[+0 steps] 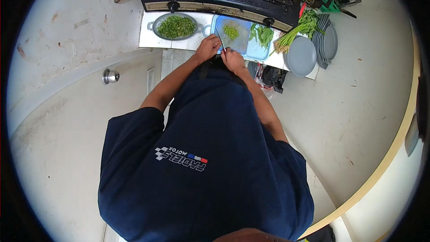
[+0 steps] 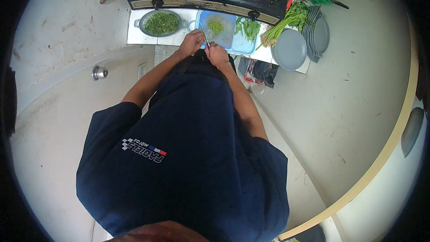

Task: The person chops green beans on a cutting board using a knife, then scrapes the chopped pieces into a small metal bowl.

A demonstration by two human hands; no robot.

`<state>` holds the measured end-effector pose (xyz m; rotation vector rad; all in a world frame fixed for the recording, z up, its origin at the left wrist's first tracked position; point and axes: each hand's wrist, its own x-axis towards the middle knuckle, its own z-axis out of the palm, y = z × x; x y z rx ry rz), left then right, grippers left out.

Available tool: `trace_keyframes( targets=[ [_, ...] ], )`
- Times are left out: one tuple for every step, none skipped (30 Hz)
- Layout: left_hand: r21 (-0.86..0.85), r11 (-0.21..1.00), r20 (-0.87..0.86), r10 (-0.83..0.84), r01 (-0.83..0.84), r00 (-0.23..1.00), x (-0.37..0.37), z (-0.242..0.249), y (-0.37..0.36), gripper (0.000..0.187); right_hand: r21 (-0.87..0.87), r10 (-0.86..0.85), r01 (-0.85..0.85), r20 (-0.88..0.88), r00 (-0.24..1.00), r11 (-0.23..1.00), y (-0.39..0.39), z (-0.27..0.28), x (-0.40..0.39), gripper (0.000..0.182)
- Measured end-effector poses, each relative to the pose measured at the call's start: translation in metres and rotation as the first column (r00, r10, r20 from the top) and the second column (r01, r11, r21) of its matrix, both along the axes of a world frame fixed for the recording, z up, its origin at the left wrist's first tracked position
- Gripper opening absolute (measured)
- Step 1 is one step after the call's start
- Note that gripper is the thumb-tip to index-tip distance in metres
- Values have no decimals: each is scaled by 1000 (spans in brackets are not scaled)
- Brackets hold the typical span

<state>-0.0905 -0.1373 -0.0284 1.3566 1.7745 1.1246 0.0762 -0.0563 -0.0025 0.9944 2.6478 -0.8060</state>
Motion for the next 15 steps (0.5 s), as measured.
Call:
trace_keyframes(
  targets=[
    [11,1000,-7,14,-14,1000,1,-1,0,7,8,-3,3,7,1000,1000,0,1,-1,45],
    [24,999,-15,30,-30,999,1,-2,0,7,9,-10,10,6,1000,1000,0,4,0,45],
    [25,999,-16,24,-24,1000,1,0,1,7,9,-15,15,-4,1000,1000,-1,5,3,45],
    [-2,1000,-30,22,-22,999,0,1,1,7,7,-20,20,-14,1000,1000,-2,5,5,45],
    [-29,999,-44,21,-22,999,-1,3,0,7,7,-24,24,-16,1000,1000,-3,6,7,45],
    [-29,999,-46,17,-19,999,-1,3,0,7,-6,-40,40,2,999,999,-4,5,9,45],
    [-19,1000,-44,21,-22,999,-1,2,0,7,-18,-57,58,20,998,998,-5,4,12,45],
    [-8,1000,-42,24,-24,999,-1,2,0,7,-18,-62,63,21,998,998,-4,3,14,45],
    [-9,1000,-42,19,-19,999,0,1,0,7,-18,-56,56,19,998,998,-4,3,14,46],
    [-6,1000,-25,20,-20,999,0,1,-1,7,-18,-49,50,18,999,999,-4,3,14,46],
    [-2,1000,-9,21,-21,1000,-1,0,0,8,-18,-53,53,16,998,998,-3,3,14,46],
    [-2,1000,-11,18,-18,1000,-1,-2,-1,8,-29,-42,42,14,999,999,-3,6,15,46],
    [1,1000,-9,23,-23,1000,0,-4,-1,7,-38,-30,30,12,999,999,-2,9,14,46],
    [6,1000,-7,29,-29,1000,-1,-6,-1,7,-37,-32,33,11,999,999,-3,12,14,46],
    [7,1000,-7,27,-27,1000,0,-4,-1,7,-46,-28,29,17,999,999,-3,13,15,46]
  ],
)
